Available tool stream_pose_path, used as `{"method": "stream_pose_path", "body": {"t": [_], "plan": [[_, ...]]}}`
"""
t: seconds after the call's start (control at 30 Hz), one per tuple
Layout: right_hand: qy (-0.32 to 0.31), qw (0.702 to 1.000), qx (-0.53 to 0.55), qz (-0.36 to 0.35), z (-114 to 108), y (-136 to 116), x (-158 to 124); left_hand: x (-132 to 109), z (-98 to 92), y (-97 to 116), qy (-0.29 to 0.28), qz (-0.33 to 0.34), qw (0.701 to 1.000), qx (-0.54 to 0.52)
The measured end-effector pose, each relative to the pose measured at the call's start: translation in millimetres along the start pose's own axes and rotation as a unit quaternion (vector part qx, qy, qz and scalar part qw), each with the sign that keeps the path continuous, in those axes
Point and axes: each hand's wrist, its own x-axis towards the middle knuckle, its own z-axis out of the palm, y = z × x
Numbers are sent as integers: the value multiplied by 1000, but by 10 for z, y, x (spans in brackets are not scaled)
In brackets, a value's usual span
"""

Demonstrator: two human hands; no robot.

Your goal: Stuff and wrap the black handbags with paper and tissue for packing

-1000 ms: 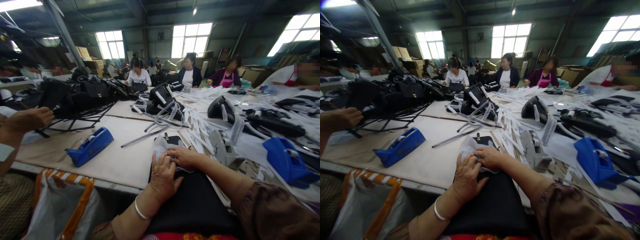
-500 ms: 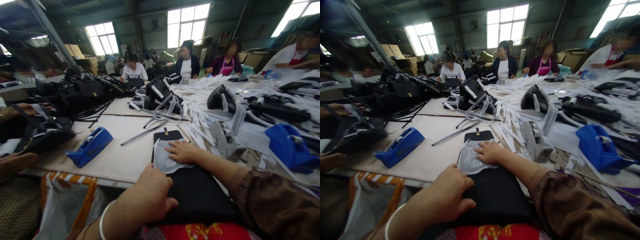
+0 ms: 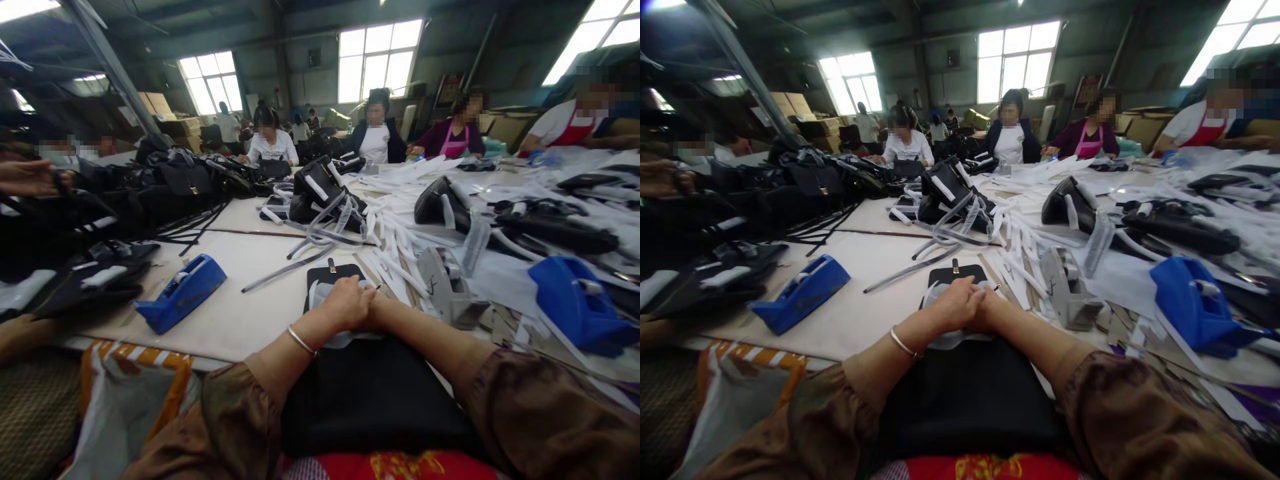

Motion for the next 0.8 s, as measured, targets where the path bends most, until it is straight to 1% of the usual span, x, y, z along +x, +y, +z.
{"method": "stream_pose_path", "body": {"t": [0.07, 0.13, 0.17, 0.23, 0.3, 0.4, 0.47, 0.53, 0.6, 0.67, 0.8], "plan": [[-8, 999, 12, 31, -20, 7, 13, -39, 126, -292, -14, -9, 1000, 10], [-20, 998, 32, 53, -58, 18, 17, -132, 188, -528, -33, 7, 999, 22], [-26, 997, 40, 55, -88, 24, 8, -180, 204, -608, -39, 15, 999, 31], [-27, 998, 45, 47, -175, 36, -53, -252, 221, -693, -50, 28, 997, 52], [-7, 998, 44, 42, -289, 39, -187, -280, 226, -699, -67, 32, 995, 73], [29, 997, 69, 22, -452, 15, -491, -260, 222, -656, -108, 37, 989, 98], [28, 996, 90, 0, -508, -19, -693, -231, 220, -633, -125, 33, 986, 102], [15, 997, 82, 2, -509, -54, -833, -206, 222, -617, -126, 27, 986, 102], [5, 999, 45, 23, -476, -77, -894, -188, 227, -601, -123, 22, 987, 105], [3, 999, 4, 35, -447, -83, -893, -177, 230, -579, -123, 19, 986, 113], [1, 999, -42, 21, -469, -63, -839, -164, 241, -542, -119, 23, 984, 128]]}}
